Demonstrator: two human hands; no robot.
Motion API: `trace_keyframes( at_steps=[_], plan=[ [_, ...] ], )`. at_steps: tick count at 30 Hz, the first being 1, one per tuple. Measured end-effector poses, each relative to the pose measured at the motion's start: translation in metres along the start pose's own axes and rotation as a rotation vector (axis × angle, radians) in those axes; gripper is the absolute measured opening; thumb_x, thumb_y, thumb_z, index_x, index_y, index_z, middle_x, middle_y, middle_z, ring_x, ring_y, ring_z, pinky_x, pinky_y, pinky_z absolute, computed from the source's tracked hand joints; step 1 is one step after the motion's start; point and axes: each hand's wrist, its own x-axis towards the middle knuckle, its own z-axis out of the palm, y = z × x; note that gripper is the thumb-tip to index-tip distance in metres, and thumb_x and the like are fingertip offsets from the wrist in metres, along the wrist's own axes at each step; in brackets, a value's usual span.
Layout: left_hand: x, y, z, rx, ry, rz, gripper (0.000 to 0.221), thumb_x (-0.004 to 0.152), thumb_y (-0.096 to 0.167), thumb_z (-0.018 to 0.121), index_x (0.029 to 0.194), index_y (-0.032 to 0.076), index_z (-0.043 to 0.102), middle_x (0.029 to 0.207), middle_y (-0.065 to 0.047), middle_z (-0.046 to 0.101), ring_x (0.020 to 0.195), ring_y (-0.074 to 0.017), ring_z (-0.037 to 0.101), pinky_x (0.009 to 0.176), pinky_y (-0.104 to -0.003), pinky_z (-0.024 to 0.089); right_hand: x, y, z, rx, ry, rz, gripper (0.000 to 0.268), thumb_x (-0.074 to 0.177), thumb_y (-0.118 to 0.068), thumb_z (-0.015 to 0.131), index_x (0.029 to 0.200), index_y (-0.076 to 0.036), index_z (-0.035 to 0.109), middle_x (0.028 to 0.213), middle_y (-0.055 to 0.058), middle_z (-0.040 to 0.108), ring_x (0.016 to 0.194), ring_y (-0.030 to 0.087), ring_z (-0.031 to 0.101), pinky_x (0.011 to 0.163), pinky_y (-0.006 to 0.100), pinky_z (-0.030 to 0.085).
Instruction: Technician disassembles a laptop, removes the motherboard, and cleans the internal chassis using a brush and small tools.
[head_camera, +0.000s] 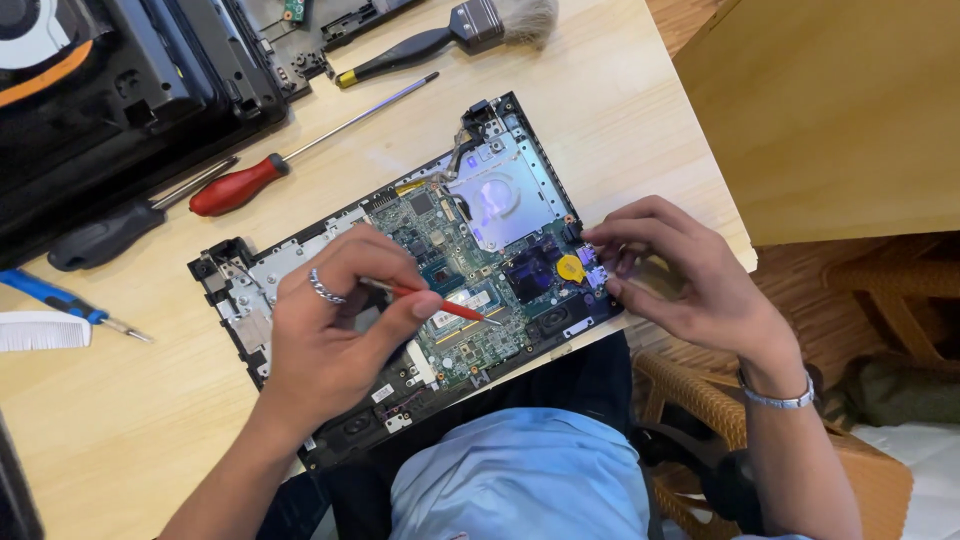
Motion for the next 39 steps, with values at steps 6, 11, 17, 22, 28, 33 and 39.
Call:
trace_keyframes(
  at_steps=[6,11,17,22,28,33,39],
  plan=[
    [0.005,0.002,0.015,-0.136,-0.144,-0.119,0.015,0.108,0.024,0.048,0.106,0.010,0.050,0.101,-0.011,0.071,0.085,-0.0195,0.071,0.075,-0.028,0.063,0.000,0.001,0.003,-0.042,0.068,-0.003,0.031,0.091,-0.009,0.073,0.121,-0.001,0.067,0.113,0.012,0.067,0.096,0.019,0.069,0.088,0.028,0.059],
    [-0.001,-0.016,0.021,-0.105,-0.267,-0.015,0.013,0.110,0.018,0.042,0.107,0.006,0.046,0.098,-0.014,0.064,0.079,-0.0208,0.068,0.073,-0.030,0.059,0.002,-0.004,0.003,-0.042,0.075,0.004,0.031,0.090,-0.008,0.075,0.119,0.000,0.068,0.111,0.012,0.068,0.091,0.017,0.069,0.085,0.026,0.059],
    [-0.004,-0.018,0.030,-0.168,-0.398,0.144,0.006,0.107,0.005,0.049,0.109,0.000,0.048,0.098,-0.016,0.060,0.088,-0.0312,0.065,0.079,-0.038,0.057,0.001,-0.001,0.003,-0.091,0.070,-0.032,0.026,0.091,-0.008,0.074,0.115,0.000,0.070,0.110,0.013,0.068,0.094,0.019,0.068,0.084,0.027,0.057],
    [-0.001,-0.017,0.036,-0.113,-0.407,0.238,0.008,0.105,-0.001,0.054,0.108,-0.002,0.047,0.096,-0.017,0.060,0.085,-0.0324,0.064,0.076,-0.040,0.057,0.001,-0.001,0.004,-0.083,0.071,-0.029,0.024,0.092,-0.008,0.073,0.114,-0.001,0.071,0.110,0.013,0.068,0.096,0.020,0.068,0.087,0.028,0.057],
    [-0.002,-0.015,0.036,-0.069,-0.415,0.222,0.006,0.105,0.001,0.055,0.106,-0.004,0.051,0.097,-0.017,0.061,0.086,-0.0312,0.065,0.076,-0.039,0.057,0.000,-0.002,0.005,-0.083,0.070,-0.030,0.024,0.092,-0.006,0.073,0.115,0.000,0.071,0.110,0.013,0.067,0.094,0.019,0.068,0.085,0.027,0.058],
    [-0.001,-0.012,0.035,-0.033,-0.423,0.245,0.008,0.104,-0.003,0.057,0.107,-0.004,0.050,0.098,-0.018,0.060,0.085,-0.0309,0.064,0.076,-0.038,0.057,0.001,-0.003,0.005,-0.080,0.068,-0.033,0.023,0.092,-0.005,0.072,0.114,0.000,0.070,0.110,0.013,0.067,0.093,0.019,0.067,0.084,0.027,0.058],
    [0.007,-0.001,0.035,-0.009,-0.425,0.346,0.010,0.104,0.000,0.061,0.101,-0.007,0.053,0.094,-0.017,0.058,0.084,-0.0329,0.061,0.075,-0.041,0.053,-0.002,-0.002,0.010,-0.077,0.175,-0.057,0.013,0.096,0.001,0.069,0.109,0.002,0.071,0.102,0.012,0.064,0.075,0.013,0.062,0.065,0.019,0.051]
  ],
)
